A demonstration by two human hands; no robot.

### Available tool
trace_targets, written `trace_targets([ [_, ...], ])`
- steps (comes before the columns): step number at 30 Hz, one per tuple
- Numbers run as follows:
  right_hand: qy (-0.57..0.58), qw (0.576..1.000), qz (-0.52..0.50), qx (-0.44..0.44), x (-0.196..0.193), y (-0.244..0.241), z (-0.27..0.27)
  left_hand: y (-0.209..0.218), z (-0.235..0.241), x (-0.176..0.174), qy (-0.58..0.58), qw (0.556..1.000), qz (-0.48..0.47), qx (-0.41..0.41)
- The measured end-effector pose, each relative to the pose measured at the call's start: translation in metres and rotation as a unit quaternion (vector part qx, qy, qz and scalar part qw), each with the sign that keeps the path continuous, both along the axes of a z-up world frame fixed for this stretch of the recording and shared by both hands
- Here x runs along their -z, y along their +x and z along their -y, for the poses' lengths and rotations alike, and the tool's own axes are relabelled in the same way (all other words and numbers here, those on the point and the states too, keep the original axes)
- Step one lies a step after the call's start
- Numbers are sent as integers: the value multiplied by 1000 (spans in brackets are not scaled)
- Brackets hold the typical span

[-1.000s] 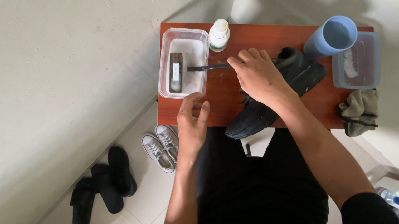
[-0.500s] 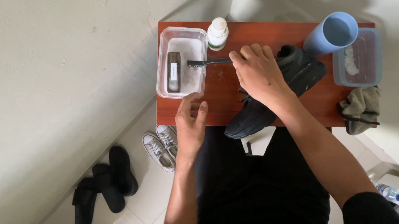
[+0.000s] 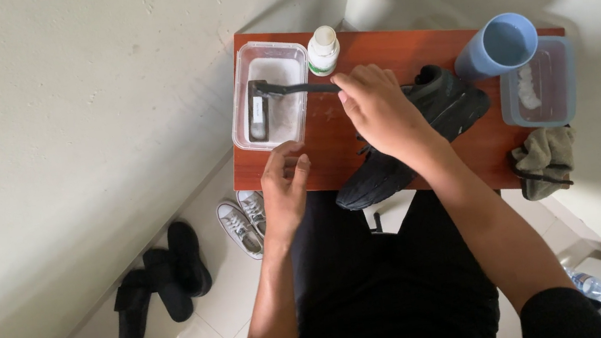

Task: The person scrubs a black shoe with a brush and cleaning solution on a small wooden table. They repeatedly dip the brush into a container of white cleaning paste and scrub the shoe's upper and toe areas, rotating the shoe to access different sides.

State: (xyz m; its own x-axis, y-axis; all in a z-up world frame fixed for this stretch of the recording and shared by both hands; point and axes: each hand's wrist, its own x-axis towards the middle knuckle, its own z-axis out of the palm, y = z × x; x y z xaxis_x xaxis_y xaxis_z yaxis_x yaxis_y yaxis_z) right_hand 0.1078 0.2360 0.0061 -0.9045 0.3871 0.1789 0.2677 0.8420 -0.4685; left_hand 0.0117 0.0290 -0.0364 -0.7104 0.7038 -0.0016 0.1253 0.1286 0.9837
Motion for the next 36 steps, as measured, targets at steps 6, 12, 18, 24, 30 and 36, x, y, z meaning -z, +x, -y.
trace_targets([
  [6,220,971,91,19,37,14,-3,1,1,-4,-5,1000,-2,-1],
  [12,131,989,72,14,7,34,-1,8,-7,-36,-36,997,-62,4],
  [18,-128,990,-1,50,-54,85,3,36,-44,-79,10,992,-121,27],
  [24,-183,957,-178,135,-53,171,-11,85,-96,-103,84,975,-161,131],
  [30,-88,931,-82,344,-55,256,-24,166,-145,-77,137,933,-246,222],
  [36,-7,880,144,452,13,302,-68,221,-186,-45,59,901,-250,349],
])
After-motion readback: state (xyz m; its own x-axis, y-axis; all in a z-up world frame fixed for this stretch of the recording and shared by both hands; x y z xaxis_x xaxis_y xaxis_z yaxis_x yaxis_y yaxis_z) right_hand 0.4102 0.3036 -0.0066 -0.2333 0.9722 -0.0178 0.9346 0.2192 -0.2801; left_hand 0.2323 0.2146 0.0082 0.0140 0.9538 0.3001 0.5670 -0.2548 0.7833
